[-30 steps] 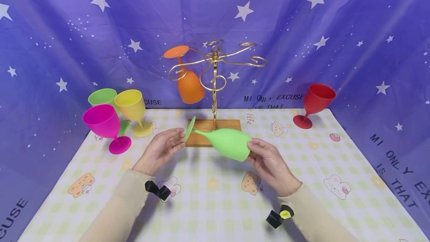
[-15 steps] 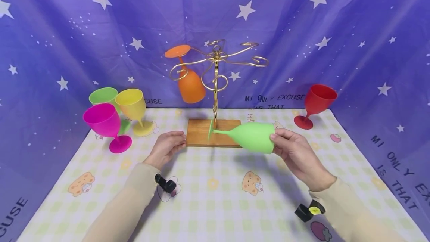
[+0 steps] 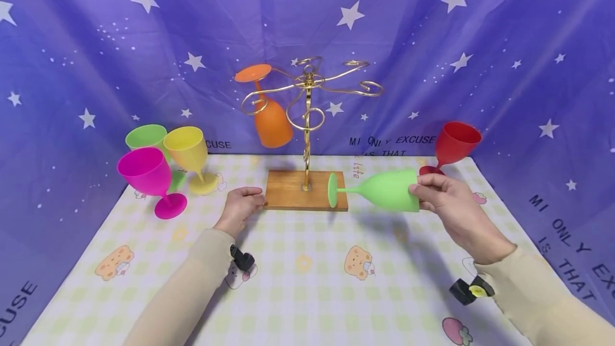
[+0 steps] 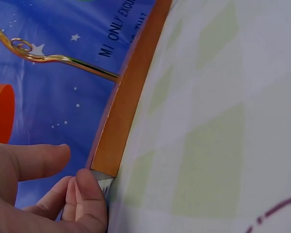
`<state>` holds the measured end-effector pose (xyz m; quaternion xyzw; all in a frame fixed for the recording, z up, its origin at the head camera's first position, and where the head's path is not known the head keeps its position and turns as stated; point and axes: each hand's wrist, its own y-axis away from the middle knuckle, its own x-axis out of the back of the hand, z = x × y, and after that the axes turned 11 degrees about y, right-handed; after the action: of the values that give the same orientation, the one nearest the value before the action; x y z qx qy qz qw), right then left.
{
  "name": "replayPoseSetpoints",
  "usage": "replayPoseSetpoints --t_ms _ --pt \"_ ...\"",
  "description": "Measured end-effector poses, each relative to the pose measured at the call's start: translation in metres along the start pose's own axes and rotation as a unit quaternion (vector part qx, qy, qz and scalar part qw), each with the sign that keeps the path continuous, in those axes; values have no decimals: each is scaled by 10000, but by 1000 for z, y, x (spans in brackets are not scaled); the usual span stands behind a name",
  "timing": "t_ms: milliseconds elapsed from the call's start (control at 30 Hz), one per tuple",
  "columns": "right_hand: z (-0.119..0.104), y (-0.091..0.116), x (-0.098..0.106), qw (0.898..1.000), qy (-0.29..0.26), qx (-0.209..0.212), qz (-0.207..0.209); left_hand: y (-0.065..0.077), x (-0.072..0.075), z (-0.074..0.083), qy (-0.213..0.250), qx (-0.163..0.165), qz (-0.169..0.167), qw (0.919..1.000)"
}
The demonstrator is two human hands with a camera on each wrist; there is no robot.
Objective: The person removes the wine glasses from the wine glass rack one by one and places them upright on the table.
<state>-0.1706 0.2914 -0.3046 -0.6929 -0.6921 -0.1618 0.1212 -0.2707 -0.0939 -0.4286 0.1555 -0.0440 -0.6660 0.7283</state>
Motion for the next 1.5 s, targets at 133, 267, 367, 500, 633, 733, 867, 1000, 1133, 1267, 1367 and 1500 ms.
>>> replayPoseSetpoints --t_ms 133,267,367,500,633,733,867,1000,1133,1267,1367,1500 --pt "-7 -2 9 9944 1028 110 226 -1 -1 -1 -195 24 91 9998" --pt "-12 -5 18 9810 1856 208 525 -4 -2 -3 -367 -63 148 9992" --pt "-14 -9 24 9725 2172 300 781 -4 -2 -4 -552 -156 151 9982" --pt "-14 -17 30 9694 2196 394 1025 -4 -3 -5 -809 -362 92 9960" --pt "-14 -27 35 9700 2107 422 1133 -4 -3 -6 -1031 -502 64 9934" --pt "-14 -34 39 9653 2264 368 1247 -4 -4 -6 -1168 -517 58 9918" --pt "-13 -43 43 9521 2681 268 1443 -4 -3 -7 -1265 -524 61 9906" --pt "-10 -51 47 9388 3064 270 1554 -4 -2 -7 -1271 -524 46 9905" --pt "-7 -60 51 9312 3300 250 1527 -3 -2 -7 -1227 -506 56 9911" --pt "-4 -68 54 9267 3429 210 1525 -3 -2 -9 -1192 -530 107 9914" --pt "-1 -73 57 9199 3578 246 1585 -4 -2 -10 -1180 -547 118 9914" --pt "3 -78 61 9129 3739 293 1613 -4 -3 -10 -1196 -527 111 9914"
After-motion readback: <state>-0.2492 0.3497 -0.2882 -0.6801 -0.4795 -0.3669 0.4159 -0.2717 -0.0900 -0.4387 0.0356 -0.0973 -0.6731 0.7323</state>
